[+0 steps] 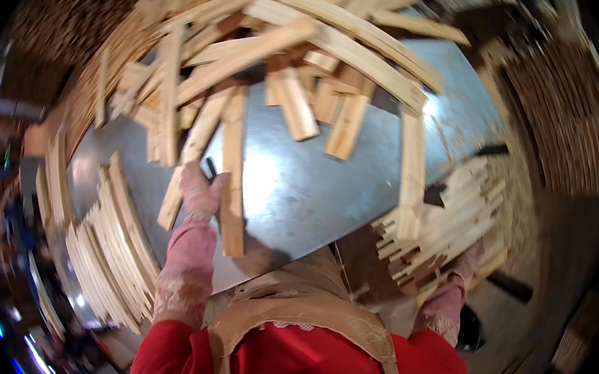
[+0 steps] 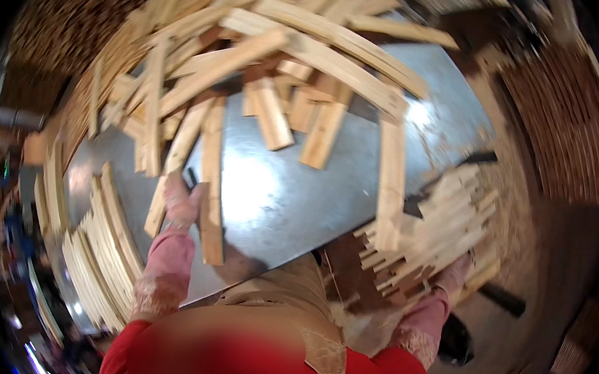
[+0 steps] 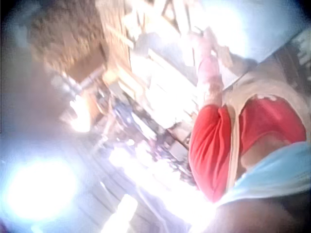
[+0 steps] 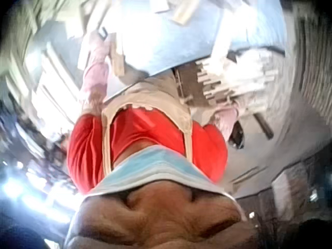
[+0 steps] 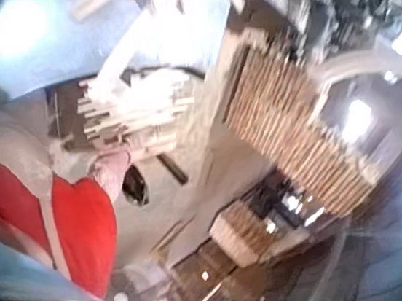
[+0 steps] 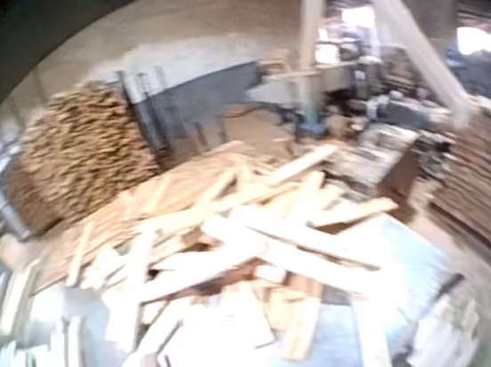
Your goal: The person sorts wooden slats on a metal table, picking them up from a pile and arranging them into a neat stack. The person uses both hands to handle the slats, moving them from a disorganized pile to a more organized arrangement.
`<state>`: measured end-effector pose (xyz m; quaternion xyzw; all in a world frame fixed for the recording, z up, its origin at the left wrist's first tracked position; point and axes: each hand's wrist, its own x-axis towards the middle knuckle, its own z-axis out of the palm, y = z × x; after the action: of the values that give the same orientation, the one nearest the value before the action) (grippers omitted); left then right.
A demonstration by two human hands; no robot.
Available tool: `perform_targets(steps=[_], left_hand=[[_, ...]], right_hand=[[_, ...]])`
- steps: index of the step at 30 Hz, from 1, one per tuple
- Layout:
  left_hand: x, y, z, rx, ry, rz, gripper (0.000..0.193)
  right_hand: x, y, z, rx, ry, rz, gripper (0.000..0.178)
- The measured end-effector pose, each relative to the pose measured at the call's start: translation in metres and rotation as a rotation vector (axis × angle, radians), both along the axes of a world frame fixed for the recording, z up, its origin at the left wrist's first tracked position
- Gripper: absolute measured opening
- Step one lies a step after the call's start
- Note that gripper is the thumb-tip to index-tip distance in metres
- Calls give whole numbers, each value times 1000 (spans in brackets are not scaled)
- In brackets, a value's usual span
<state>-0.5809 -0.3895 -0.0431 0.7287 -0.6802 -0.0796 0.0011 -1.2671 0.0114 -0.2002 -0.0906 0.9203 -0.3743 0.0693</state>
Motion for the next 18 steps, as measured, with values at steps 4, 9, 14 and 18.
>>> perform_targets(steps=[4, 9, 14, 18], left_hand=[[16, -19, -4, -78, 106, 181, 89], [86, -10, 7, 47, 7, 339, 82], [102, 65, 68, 355, 140, 217, 61], [141, 165, 87, 278, 428, 510, 85]], right_hand=[[20, -132, 125, -332, 107, 169, 52], [181, -293, 217, -300, 281, 920, 45], [384, -451, 236, -66, 241, 1491, 66], [468, -567, 237, 305, 998, 1567, 87]])
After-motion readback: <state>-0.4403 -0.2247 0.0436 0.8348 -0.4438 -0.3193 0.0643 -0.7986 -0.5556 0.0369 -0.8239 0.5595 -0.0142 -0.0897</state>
